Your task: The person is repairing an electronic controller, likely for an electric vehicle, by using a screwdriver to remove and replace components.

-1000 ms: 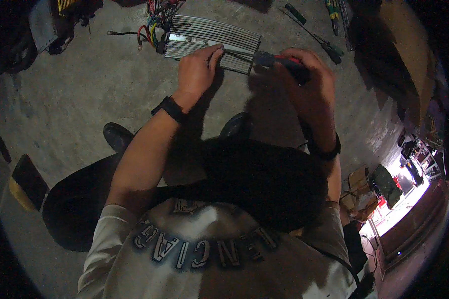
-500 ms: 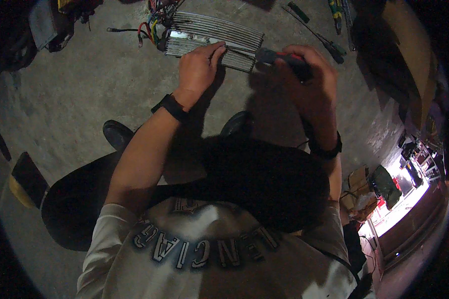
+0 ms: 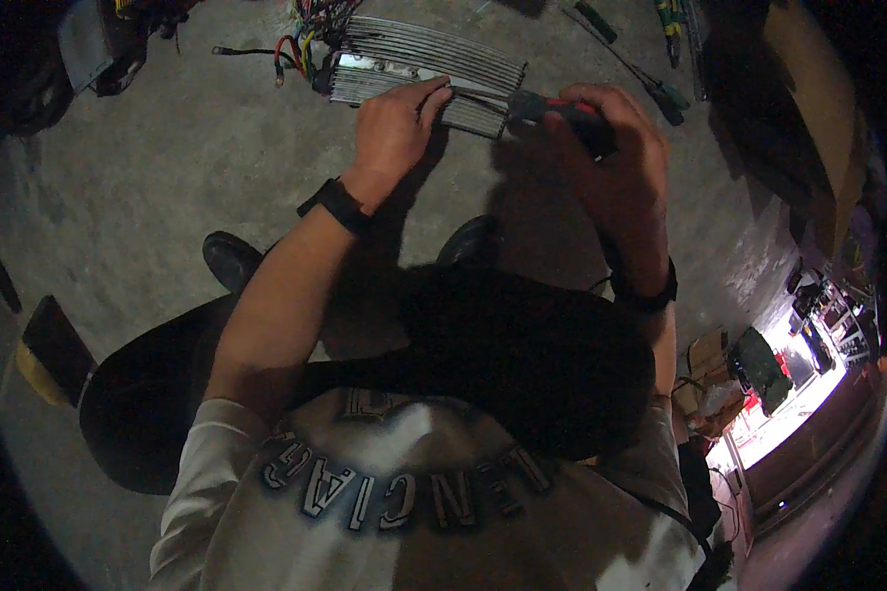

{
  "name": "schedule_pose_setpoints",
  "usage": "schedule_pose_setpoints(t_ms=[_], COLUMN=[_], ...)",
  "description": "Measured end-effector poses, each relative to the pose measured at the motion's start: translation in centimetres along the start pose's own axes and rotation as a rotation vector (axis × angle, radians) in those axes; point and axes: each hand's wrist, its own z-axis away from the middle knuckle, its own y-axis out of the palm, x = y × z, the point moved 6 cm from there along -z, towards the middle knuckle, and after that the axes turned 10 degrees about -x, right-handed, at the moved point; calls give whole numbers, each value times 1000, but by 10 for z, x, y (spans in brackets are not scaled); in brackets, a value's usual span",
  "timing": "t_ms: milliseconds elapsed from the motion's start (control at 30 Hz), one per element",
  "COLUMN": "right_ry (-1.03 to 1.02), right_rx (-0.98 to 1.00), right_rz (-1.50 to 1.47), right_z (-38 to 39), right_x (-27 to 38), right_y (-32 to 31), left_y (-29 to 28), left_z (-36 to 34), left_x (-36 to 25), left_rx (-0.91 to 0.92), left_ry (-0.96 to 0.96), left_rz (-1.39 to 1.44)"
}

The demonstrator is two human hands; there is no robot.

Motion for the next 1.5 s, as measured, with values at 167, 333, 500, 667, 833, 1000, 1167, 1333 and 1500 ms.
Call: schedule_pose_setpoints(t_ms=[167, 333, 500, 667, 833, 1000, 1167, 1333, 1500], right_ry=[-75, -83, -154, -84, -72, -160, -276, -221, -156], right_rx=[-36, -24, -29, 17, 142, 211, 292, 241, 184], right_rz=[-21, 12, 14, -132, -37, -12, 49, -33, 104], right_z=[-2, -3, -2, 1, -8, -7, -13, -16, -19], right_x=[3, 7, 8, 14, 31, 37, 50, 47, 44], right_y=[-1, 0, 2, 5, 9, 14, 16, 18, 15], left_y=[1, 4, 3, 2, 1, 0, -1, 0, 0], left_z=[-1, 0, 1, 1, 1, 1, 2, 0, 1], left_x=[2, 7, 1, -2, -2, -2, 0, -2, 1], left_rx=[77, 57, 30, 4, -20, -29, -45, -35, -48], left_ry=[-3, -27, -22, -20, -14, -24, -8, -52, -38], left_rz=[4, 32, -2, -17, -37, -41, -19, -5, 13])
